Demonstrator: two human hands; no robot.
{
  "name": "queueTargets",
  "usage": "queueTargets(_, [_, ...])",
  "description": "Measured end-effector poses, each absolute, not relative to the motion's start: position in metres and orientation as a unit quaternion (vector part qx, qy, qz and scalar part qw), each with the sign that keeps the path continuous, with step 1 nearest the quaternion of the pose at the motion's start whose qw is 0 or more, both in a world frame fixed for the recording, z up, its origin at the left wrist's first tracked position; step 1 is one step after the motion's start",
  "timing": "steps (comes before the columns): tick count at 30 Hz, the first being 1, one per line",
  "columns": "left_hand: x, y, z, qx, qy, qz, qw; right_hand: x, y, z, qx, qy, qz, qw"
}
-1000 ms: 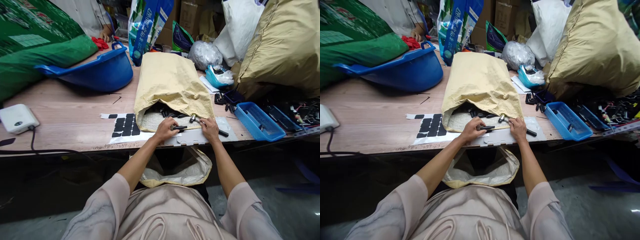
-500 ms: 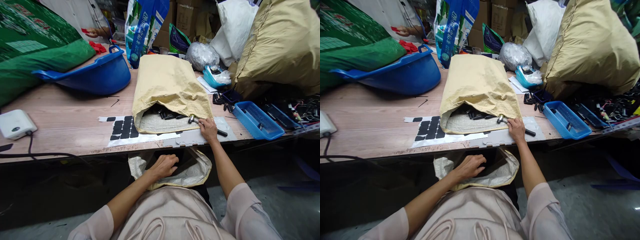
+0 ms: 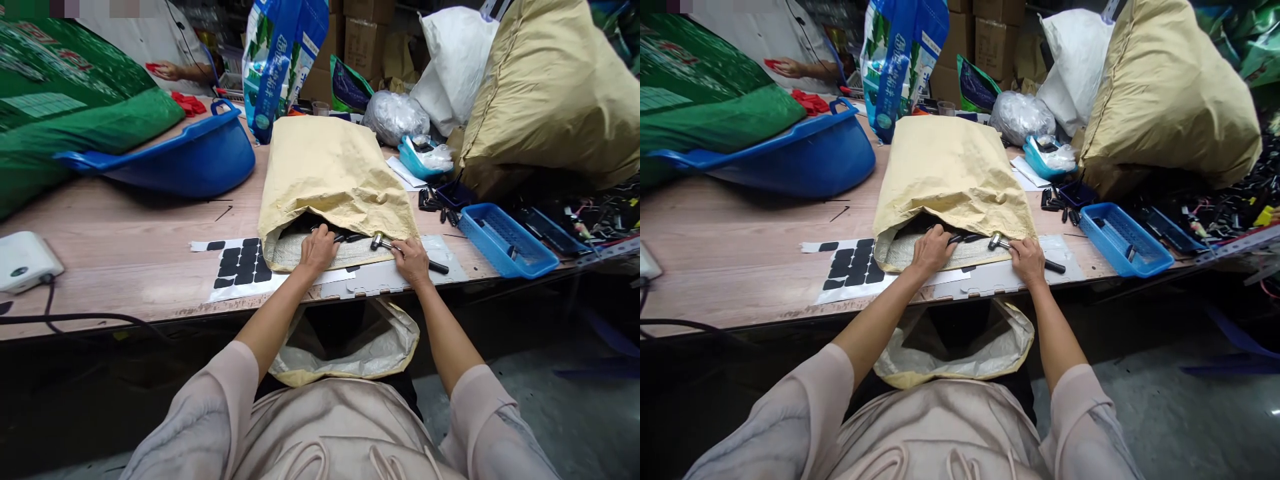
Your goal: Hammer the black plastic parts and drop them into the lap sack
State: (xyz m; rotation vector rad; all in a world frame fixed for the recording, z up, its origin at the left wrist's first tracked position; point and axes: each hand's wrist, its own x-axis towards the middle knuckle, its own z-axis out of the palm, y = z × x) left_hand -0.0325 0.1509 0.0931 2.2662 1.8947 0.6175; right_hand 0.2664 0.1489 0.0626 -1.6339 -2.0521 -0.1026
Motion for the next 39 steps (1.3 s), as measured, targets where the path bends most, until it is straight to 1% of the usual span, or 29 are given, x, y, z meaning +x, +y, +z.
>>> queueTargets(2, [-0.039, 0.135, 0.085, 0.756, 0.617, 0.215, 0.047, 0.266, 0.149, 0.062, -0.605, -0.753, -0.038, 0.256])
queueTargets(4, [-0.042, 0.122, 0.079, 0.770, 0.592, 0.229, 0.056, 0.265, 0.149, 0.062, -0.604, -0.753, -0.038, 0.258])
queueTargets(8, [-0.034, 0.118, 0.074, 0.800, 0.531, 0.252, 0.121, 0.265, 0.149, 0.061, -0.607, -0.751, -0.039, 0.256])
queueTargets(12, [-0.025, 0.132, 0.072, 0.783, 0.525, 0.267, 0.199, 0.267, 0.151, 0.060, -0.611, -0.750, -0.038, 0.252])
queueTargets(17, [-0.026, 0.140, 0.070, 0.764, 0.528, 0.286, 0.238, 0.269, 0.150, 0.066, -0.602, -0.758, -0.044, 0.248])
queueTargets(19, [-0.026, 0.140, 0.070, 0.756, 0.531, 0.289, 0.252, 0.263, 0.144, 0.072, -0.604, -0.751, -0.047, 0.262])
queueTargets(22, [-0.025, 0.140, 0.071, 0.745, 0.538, 0.289, 0.270, 0.244, 0.126, 0.082, -0.589, -0.746, -0.031, 0.310])
queueTargets(24, [-0.024, 0.140, 0.072, 0.740, 0.540, 0.287, 0.280, 0.227, 0.112, 0.087, -0.563, -0.759, -0.006, 0.327])
queueTargets(30, [-0.022, 0.139, 0.074, 0.733, 0.544, 0.296, 0.281, 0.192, 0.086, 0.090, -0.550, -0.771, 0.014, 0.321])
queueTargets(35, [-0.022, 0.139, 0.075, 0.734, 0.547, 0.290, 0.278, 0.190, 0.082, 0.085, -0.563, -0.773, 0.006, 0.291])
queueTargets(39, [-0.021, 0.139, 0.074, 0.725, 0.551, 0.299, 0.284, 0.195, 0.082, 0.086, -0.570, -0.759, -0.007, 0.315])
